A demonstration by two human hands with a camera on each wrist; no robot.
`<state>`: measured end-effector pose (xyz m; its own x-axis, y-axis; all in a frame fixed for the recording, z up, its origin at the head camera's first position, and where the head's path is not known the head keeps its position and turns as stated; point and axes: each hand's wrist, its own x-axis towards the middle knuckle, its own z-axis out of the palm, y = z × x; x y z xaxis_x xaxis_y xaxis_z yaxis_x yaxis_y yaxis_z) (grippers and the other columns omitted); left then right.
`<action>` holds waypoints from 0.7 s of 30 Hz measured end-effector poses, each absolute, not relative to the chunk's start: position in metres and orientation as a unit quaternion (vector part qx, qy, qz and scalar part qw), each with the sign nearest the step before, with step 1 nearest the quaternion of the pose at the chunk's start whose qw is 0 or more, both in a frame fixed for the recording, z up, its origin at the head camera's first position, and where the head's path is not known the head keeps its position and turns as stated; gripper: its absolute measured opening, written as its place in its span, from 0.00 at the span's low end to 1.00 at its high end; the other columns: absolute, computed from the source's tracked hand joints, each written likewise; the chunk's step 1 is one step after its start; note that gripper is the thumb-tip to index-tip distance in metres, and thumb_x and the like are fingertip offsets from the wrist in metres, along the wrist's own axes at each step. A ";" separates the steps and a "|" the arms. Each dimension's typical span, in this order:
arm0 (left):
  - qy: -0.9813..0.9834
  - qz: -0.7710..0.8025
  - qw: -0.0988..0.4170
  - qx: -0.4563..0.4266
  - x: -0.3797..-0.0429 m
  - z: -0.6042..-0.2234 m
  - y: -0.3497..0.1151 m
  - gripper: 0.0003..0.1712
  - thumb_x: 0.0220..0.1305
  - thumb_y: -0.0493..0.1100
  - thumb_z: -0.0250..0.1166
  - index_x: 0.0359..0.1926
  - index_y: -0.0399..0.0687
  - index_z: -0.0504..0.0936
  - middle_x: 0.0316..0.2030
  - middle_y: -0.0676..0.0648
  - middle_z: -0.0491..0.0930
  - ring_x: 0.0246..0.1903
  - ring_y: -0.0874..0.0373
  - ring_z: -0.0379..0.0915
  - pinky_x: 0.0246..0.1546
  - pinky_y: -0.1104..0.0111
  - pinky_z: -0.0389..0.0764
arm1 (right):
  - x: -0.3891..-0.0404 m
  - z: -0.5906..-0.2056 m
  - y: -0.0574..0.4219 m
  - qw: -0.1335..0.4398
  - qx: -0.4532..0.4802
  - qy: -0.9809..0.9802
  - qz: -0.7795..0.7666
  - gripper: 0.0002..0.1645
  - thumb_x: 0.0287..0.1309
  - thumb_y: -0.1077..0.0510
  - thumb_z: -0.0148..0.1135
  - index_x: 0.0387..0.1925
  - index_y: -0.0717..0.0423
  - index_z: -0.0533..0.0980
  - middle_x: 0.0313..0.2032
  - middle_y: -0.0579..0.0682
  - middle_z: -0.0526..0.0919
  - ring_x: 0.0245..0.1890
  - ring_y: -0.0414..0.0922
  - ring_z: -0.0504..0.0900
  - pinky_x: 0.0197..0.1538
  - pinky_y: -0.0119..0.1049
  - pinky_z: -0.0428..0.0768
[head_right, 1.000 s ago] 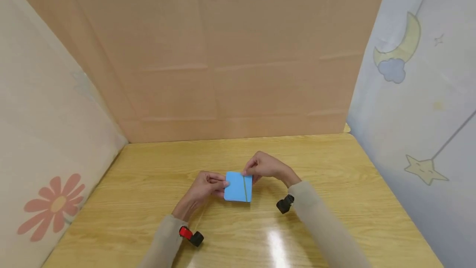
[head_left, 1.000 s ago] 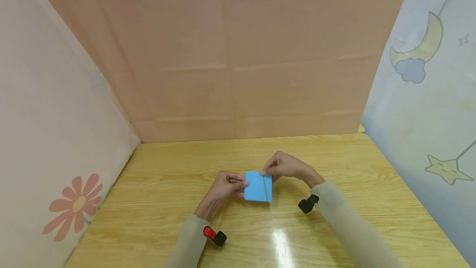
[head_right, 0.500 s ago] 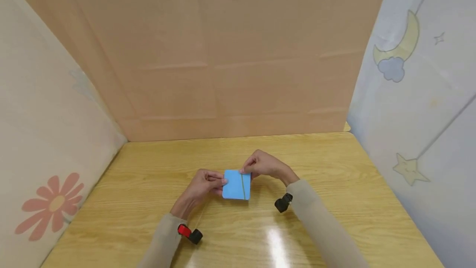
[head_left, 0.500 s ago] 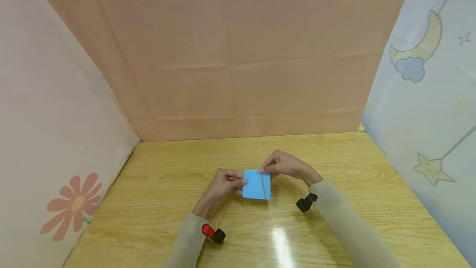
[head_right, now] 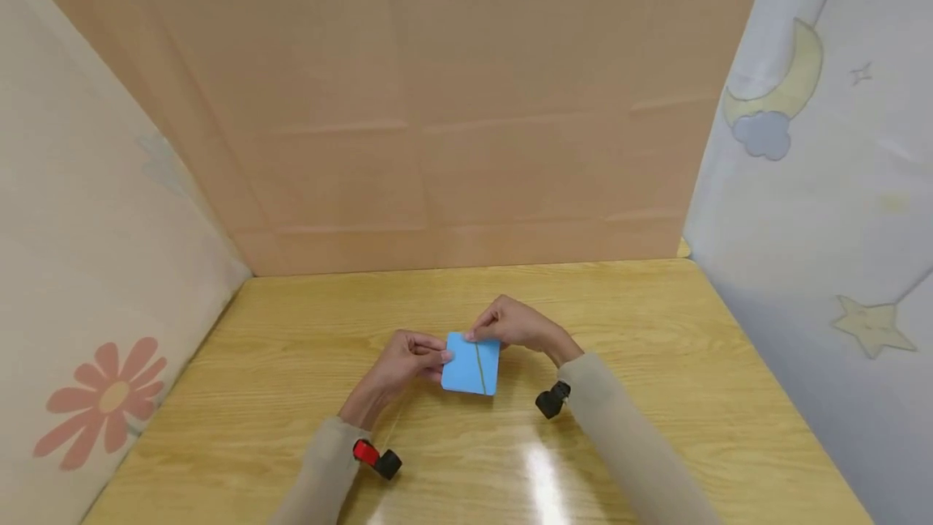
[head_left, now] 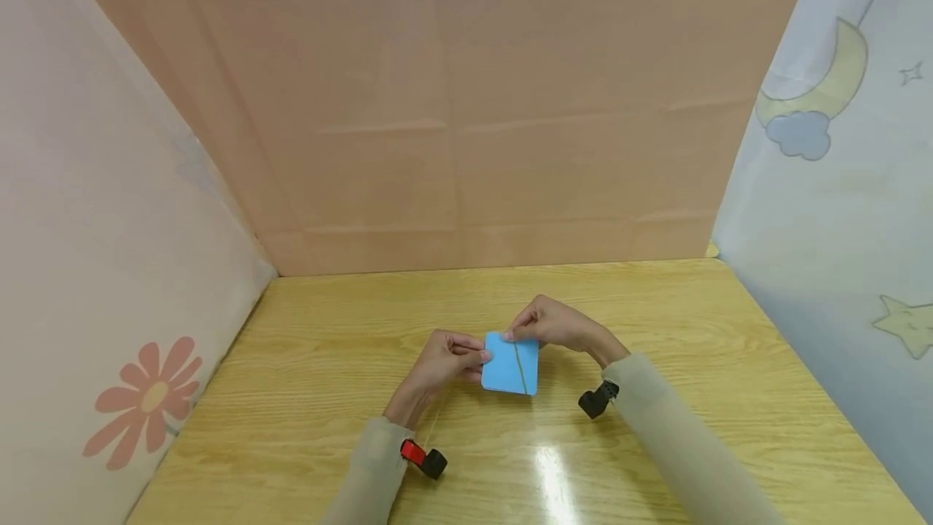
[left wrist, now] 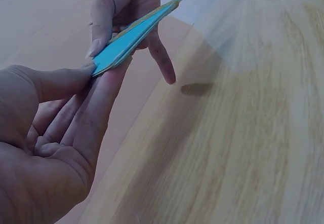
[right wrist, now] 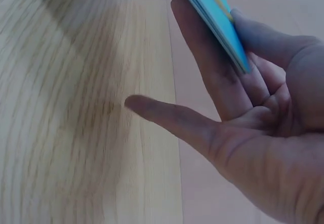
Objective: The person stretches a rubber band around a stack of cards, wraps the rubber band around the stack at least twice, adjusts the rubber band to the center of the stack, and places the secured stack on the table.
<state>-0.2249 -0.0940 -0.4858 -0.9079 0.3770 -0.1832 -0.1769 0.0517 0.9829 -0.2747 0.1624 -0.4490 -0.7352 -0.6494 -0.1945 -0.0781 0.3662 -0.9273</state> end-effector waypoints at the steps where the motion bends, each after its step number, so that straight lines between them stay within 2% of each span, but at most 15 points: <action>1: 0.696 0.685 0.202 0.072 -0.225 -0.486 -0.094 0.14 0.68 0.35 0.72 0.50 0.28 0.88 0.35 0.41 0.92 0.28 0.59 0.89 0.35 0.63 0.93 | -0.274 -0.449 0.163 0.277 -0.233 0.780 -0.510 0.14 0.71 0.55 0.67 0.42 0.63 0.90 0.38 0.52 0.92 0.33 0.40 0.87 0.41 0.39 0.90; 7: 0.697 0.686 0.201 0.062 -0.226 -0.487 -0.093 0.14 0.69 0.37 0.71 0.50 0.30 0.88 0.34 0.44 0.92 0.29 0.59 0.89 0.36 0.64 0.93 | -0.273 -0.449 0.168 0.268 -0.226 0.783 -0.514 0.14 0.71 0.53 0.67 0.44 0.61 0.90 0.41 0.52 0.91 0.36 0.42 0.88 0.45 0.44 0.91; 15: 0.694 0.689 0.198 0.064 -0.226 -0.489 -0.095 0.14 0.69 0.37 0.72 0.50 0.30 0.88 0.34 0.44 0.92 0.30 0.59 0.90 0.35 0.66 0.92 | -0.271 -0.449 0.177 0.258 -0.212 0.776 -0.534 0.16 0.73 0.52 0.66 0.48 0.61 0.88 0.45 0.56 0.90 0.42 0.49 0.90 0.49 0.52 0.92; 21: 0.692 0.691 0.198 0.066 -0.227 -0.491 -0.097 0.14 0.69 0.37 0.71 0.50 0.29 0.87 0.32 0.48 0.91 0.30 0.59 0.89 0.36 0.66 0.92 | -0.269 -0.449 0.182 0.272 -0.209 0.769 -0.539 0.15 0.72 0.55 0.66 0.47 0.63 0.88 0.43 0.56 0.92 0.38 0.54 0.93 0.49 0.56 0.91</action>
<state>-0.2268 -0.0970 -0.4911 -0.9126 0.3658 -0.1825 -0.1818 0.0366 0.9827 -0.2693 0.1822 -0.4487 -0.7647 -0.6144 -0.1943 -0.0274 0.3323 -0.9428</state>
